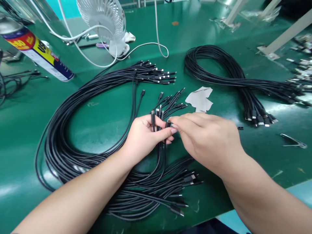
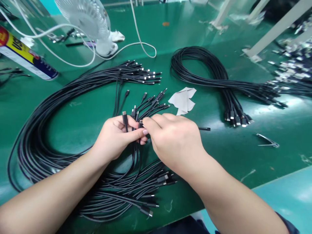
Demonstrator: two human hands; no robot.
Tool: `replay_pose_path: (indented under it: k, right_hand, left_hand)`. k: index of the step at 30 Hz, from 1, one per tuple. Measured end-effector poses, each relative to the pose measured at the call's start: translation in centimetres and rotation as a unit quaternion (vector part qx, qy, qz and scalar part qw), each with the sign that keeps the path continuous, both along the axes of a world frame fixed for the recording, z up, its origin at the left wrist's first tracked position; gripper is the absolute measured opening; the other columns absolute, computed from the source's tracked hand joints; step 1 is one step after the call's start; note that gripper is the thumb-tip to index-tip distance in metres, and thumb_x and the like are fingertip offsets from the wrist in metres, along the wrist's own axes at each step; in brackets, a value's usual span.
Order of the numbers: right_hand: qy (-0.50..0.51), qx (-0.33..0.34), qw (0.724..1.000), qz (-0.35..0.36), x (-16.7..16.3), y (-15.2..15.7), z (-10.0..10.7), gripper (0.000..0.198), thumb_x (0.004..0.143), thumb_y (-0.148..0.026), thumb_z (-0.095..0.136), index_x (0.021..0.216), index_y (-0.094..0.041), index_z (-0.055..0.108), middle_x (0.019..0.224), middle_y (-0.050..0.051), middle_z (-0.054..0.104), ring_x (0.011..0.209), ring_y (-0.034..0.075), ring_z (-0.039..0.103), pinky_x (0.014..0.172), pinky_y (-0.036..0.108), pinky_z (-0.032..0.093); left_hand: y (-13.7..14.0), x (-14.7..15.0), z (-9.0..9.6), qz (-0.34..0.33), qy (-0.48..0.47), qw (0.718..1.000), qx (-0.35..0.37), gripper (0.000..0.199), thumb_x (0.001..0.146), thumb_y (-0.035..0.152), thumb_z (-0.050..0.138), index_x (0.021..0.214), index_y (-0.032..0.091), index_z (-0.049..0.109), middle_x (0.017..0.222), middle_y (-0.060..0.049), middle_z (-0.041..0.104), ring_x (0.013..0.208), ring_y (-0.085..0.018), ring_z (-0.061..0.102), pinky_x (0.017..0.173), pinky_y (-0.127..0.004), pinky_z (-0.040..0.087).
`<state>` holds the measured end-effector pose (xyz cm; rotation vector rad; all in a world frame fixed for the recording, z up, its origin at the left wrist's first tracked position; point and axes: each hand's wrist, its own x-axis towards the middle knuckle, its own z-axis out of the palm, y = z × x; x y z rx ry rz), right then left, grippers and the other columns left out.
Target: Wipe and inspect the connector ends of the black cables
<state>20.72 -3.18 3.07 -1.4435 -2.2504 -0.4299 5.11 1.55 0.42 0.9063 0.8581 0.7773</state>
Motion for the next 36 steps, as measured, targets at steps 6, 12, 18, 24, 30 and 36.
replay_pose_path:
  k: [6, 12, 18, 24, 30, 36]
  right_hand:
    - [0.001, 0.003, 1.0, 0.004, 0.0, 0.23, -0.22, 0.024, 0.091, -0.013, 0.051, 0.092, -0.013, 0.075, 0.079, 0.004, 0.075, 0.06, 0.016, 0.065, 0.051, 0.03, 0.04]
    - [0.008, -0.006, 1.0, 0.008, 0.16, 0.17, -0.2, 0.024, 0.09, -0.011, 0.052, 0.094, -0.013, 0.076, 0.077, 0.003, 0.075, 0.061, 0.016, 0.065, 0.052, 0.029, 0.042]
    - [0.002, -0.01, 1.0, -0.001, 0.12, 0.15, -0.19, 0.025, 0.089, -0.011, 0.052, 0.095, -0.015, 0.076, 0.079, 0.002, 0.076, 0.06, 0.016, 0.065, 0.051, 0.029, 0.041]
    - [-0.005, -0.014, 1.0, -0.004, 0.15, 0.13, -0.07, 0.027, 0.089, -0.01, 0.051, 0.094, -0.015, 0.077, 0.08, 0.003, 0.076, 0.06, 0.017, 0.065, 0.049, 0.029, 0.039]
    - [-0.016, -0.016, 1.0, 0.0, 0.38, -0.12, 0.05, 0.028, 0.088, -0.009, 0.051, 0.098, -0.015, 0.076, 0.083, 0.003, 0.077, 0.063, 0.017, 0.067, 0.052, 0.029, 0.042]
    - [-0.022, -0.03, 0.999, -0.007, 0.42, -0.18, 0.28, 0.027, 0.088, -0.009, 0.052, 0.098, -0.015, 0.076, 0.083, 0.003, 0.076, 0.064, 0.018, 0.067, 0.054, 0.029, 0.043]
  left_hand:
    - [0.06, 0.13, -0.13, 0.011, -0.001, 1.0, -0.003, 0.033, 0.055, 0.012, 0.088, 0.065, 0.013, 0.057, 0.053, 0.0, 0.068, 0.048, -0.012, 0.066, 0.049, -0.019, 0.057]
    - [0.01, 0.06, -0.19, 0.011, 0.0, 1.0, -0.01, 0.034, 0.054, 0.012, 0.089, 0.065, 0.012, 0.057, 0.053, 0.0, 0.068, 0.048, -0.013, 0.067, 0.05, -0.02, 0.058]
    - [-0.06, -0.04, -0.41, 0.008, -0.002, 1.0, 0.005, 0.034, 0.058, 0.019, 0.088, 0.067, 0.013, 0.056, 0.053, 0.0, 0.068, 0.049, -0.012, 0.067, 0.05, -0.019, 0.058]
    - [-0.07, 0.02, -0.34, 0.014, 0.005, 1.0, 0.002, 0.036, 0.056, 0.021, 0.089, 0.067, 0.013, 0.056, 0.052, 0.001, 0.067, 0.049, -0.012, 0.066, 0.049, -0.02, 0.058]
    - [-0.02, 0.13, -0.14, 0.016, 0.017, 1.0, -0.004, 0.035, 0.055, 0.016, 0.089, 0.067, 0.013, 0.056, 0.052, 0.001, 0.067, 0.048, -0.013, 0.066, 0.049, -0.021, 0.058]
    - [0.08, 0.12, 0.02, 0.009, 0.027, 1.0, -0.008, 0.029, 0.061, 0.014, 0.085, 0.068, 0.012, 0.057, 0.052, 0.001, 0.067, 0.048, -0.012, 0.066, 0.049, -0.02, 0.058]
